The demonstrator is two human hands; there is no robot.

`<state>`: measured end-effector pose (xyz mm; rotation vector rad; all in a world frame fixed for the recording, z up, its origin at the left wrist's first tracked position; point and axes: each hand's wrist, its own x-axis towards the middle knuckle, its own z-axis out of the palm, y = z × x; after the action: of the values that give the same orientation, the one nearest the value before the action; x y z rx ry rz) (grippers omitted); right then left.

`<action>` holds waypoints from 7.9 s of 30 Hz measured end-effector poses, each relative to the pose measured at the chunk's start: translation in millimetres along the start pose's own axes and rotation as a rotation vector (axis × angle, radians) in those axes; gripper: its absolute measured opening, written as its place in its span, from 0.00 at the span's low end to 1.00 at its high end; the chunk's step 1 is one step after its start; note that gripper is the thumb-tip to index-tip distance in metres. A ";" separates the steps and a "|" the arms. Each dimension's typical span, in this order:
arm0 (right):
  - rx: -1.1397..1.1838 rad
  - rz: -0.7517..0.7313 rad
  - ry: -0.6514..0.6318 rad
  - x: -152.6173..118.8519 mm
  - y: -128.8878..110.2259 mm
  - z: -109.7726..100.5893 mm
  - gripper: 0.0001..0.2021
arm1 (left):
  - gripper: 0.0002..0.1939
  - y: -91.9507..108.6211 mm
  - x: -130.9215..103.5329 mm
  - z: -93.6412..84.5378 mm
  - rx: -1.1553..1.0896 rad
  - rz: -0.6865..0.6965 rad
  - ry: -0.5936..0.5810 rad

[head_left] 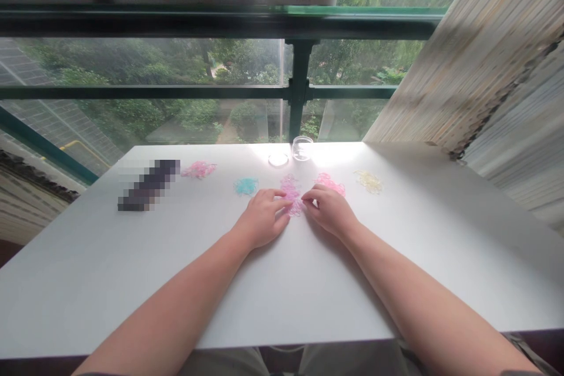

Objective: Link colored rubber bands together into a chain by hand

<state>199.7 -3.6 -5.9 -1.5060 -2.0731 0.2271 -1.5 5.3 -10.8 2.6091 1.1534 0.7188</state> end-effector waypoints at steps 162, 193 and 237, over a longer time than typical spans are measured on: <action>0.542 -0.090 0.015 -8.2 -0.7 0.5 0.04 | 0.01 21.6 27.2 -16.7 -0.393 -0.061 0.112; 0.536 -0.081 -0.016 -10.2 -3.2 -0.7 0.01 | 0.05 16.3 10.7 -3.0 -0.386 -0.074 0.135; 0.514 -0.082 -0.030 -11.1 -3.1 -2.8 0.02 | 0.06 9.2 11.6 -9.8 -0.320 -0.049 0.091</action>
<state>201.0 -15.4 -5.9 -1.1066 -1.8987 0.6944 6.2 7.5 5.0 2.2969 1.0248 0.9348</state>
